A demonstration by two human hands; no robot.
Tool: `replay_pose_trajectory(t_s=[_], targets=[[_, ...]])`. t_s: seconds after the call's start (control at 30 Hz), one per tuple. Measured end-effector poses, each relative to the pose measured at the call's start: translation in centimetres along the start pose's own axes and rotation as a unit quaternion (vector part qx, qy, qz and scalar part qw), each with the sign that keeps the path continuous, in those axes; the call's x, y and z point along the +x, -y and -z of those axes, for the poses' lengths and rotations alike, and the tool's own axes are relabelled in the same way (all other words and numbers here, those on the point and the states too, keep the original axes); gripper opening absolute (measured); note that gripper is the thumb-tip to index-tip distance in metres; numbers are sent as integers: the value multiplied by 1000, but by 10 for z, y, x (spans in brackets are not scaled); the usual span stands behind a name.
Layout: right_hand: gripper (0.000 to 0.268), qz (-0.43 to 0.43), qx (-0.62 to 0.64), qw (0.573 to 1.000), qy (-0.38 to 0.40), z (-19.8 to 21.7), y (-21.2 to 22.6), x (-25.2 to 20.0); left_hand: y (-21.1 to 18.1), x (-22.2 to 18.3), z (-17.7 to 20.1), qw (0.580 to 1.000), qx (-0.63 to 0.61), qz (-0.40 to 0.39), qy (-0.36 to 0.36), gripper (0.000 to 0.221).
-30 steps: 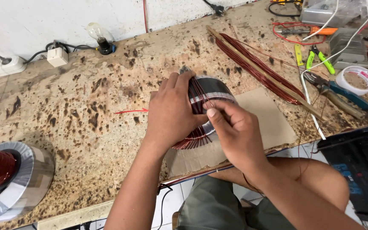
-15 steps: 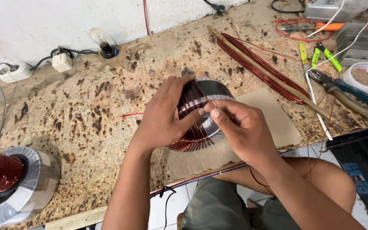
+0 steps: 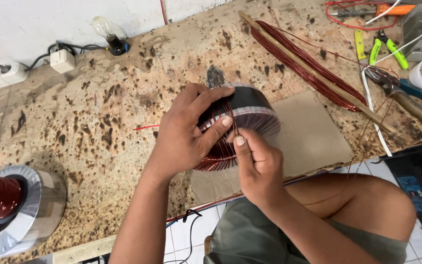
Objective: Manually winding copper wire around a toroidal transformer core to create a coil using a wooden shuttle.
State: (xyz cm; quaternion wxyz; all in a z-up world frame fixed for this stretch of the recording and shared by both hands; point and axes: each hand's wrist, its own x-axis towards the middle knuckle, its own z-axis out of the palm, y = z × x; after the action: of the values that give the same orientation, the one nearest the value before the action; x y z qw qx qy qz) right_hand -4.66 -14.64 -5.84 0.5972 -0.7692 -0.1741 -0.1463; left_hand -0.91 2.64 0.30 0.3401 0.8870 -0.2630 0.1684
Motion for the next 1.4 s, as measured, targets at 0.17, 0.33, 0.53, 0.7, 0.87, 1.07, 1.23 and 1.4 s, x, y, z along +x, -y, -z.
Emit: replay_pose_trajectory(t_s=[0.17,0.33,0.53,0.7,0.87,1.07,1.23,1.4], targets=[[28,31,25,999,-11,-6,-8,5,-5,12,7,999,12,27,29,37],[34,-17,49,999,14,2,4,-3,1,16,7,995,-83,-30,41,25],[38,-47,16,999,-12,9,20,-13,-1,13,3,993,-112,-29,-1,19],[33,-75,8,997,-29,1,11,-18,-9,14,5,994,-104,-24,-3,21],[40,-49,47,995,-72,-22,-23,-20,-7,16,4,999,-8,-45,13,26],[40,-20,72,993,-91,-38,-36,-21,-10,18,10,998,26,-9,64,46],[36,-152,307,938,-54,-35,-56,-43,1,17,6,997,39,-31,67,52],[33,-192,254,948,5,4,-37,-42,6,14,5,997,42,-30,60,51]])
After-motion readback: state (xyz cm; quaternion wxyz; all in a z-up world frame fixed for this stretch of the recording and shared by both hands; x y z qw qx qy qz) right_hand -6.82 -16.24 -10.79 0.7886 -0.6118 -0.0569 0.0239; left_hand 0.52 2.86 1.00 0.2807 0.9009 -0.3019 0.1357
